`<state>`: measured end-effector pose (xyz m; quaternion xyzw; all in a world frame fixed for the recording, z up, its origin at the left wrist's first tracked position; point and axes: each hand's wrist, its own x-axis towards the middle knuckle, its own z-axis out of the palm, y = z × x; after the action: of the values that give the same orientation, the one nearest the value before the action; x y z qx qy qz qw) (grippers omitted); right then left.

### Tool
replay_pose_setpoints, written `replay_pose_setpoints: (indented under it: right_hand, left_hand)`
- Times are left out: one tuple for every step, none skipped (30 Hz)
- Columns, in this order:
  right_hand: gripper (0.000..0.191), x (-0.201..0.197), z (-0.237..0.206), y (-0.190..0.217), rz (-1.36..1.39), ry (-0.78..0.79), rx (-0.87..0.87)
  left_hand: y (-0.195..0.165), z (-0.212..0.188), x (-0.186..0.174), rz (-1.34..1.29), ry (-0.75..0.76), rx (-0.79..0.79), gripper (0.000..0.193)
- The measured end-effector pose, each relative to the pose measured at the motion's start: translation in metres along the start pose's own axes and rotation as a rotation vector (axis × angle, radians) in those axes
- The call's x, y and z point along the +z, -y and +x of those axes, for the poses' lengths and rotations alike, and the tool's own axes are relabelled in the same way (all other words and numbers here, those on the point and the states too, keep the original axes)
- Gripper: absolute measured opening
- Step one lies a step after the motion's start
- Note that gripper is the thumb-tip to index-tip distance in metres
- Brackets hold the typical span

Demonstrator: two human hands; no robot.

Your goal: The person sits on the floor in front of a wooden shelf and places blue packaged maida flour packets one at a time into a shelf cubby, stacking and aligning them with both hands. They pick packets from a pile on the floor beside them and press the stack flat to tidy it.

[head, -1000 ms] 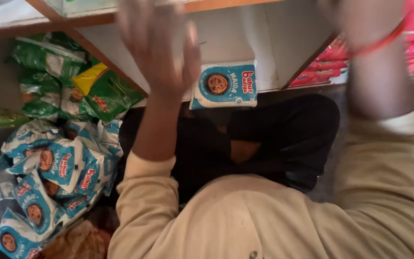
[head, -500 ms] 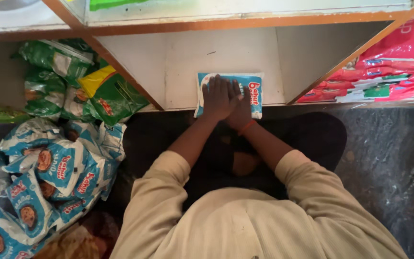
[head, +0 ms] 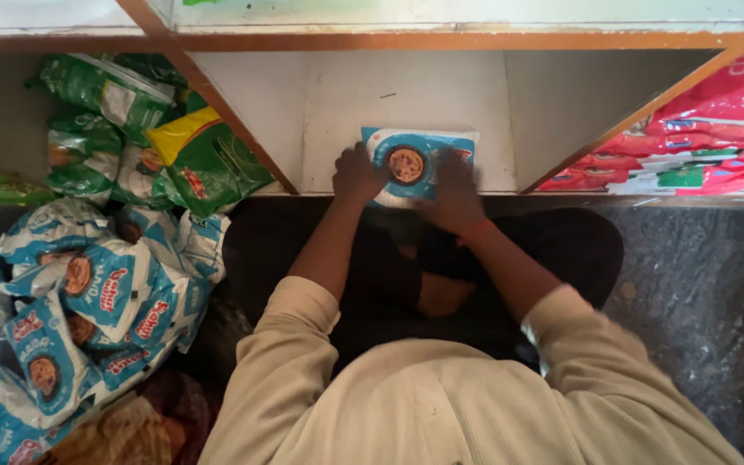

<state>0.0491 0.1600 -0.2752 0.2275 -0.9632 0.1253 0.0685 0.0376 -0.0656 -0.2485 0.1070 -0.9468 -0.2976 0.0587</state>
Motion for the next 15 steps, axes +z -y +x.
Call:
replay_pose_setpoints:
  right_hand:
    - [0.11,0.004,-0.006,-0.011,-0.011,-0.133,0.101]
    - [0.102,0.008,-0.011,-0.023,0.15,-0.171,0.187]
    - [0.095,0.011,-0.014,-0.035,0.31,-0.208,0.275]
    - [0.088,0.015,-0.017,-0.044,0.47,-0.239,0.367]
    - [0.086,0.016,-0.018,-0.051,0.606,-0.198,0.461]
    - [0.084,0.014,-0.016,-0.056,0.741,-0.161,0.555]
    - [0.082,0.013,-0.015,-0.059,0.877,-0.123,0.644]
    - [0.08,0.012,-0.013,-0.063,0.976,-0.115,0.692]
    - [0.077,0.011,-0.012,-0.064,1.078,-0.112,0.734]
    - [0.074,0.006,-0.01,-0.062,1.182,-0.106,0.772]
    - [0.072,0.0,-0.008,-0.058,1.311,-0.092,0.722]
    - [0.069,-0.008,-0.007,-0.053,1.436,-0.073,0.675]
    - [0.067,-0.017,-0.004,-0.046,1.56,-0.052,0.63]
    - [0.066,-0.026,0.001,-0.039,1.514,-0.102,0.579]
    - [0.064,-0.035,0.012,-0.031,1.472,-0.155,0.518]
  left_hand:
    - [0.005,0.003,0.001,-0.034,0.079,-0.102,0.083]
    - [0.01,0.007,0.002,-0.069,0.157,-0.203,0.084]
    - [0.014,0.012,0.004,-0.08,0.177,-0.206,0.081]
    - [0.018,0.016,0.006,-0.09,0.201,-0.212,0.078]
    - [0.02,0.018,0.008,-0.104,0.23,-0.217,0.076]
    - [0.022,0.02,0.01,-0.386,0.283,-0.24,0.071]
    - [0.024,0.02,0.012,-0.668,0.327,-0.261,0.065]
    - [0.024,0.019,0.013,-0.95,0.364,-0.275,0.06]
    - [0.024,0.017,0.014,-0.896,0.352,-0.288,0.056]
    - [0.023,0.015,0.014,-0.842,0.336,-0.302,0.052]
    - [0.022,0.015,0.013,-0.792,0.322,-0.324,0.049]
    - [0.019,0.018,0.01,-0.768,0.282,-0.257,0.049]
    - [0.017,0.024,0.004,-0.743,0.245,-0.193,0.05]
    - [0.013,0.032,-0.003,-0.72,0.21,-0.129,0.051]
    - [0.01,0.045,-0.012,-0.521,0.112,-0.023,0.054]
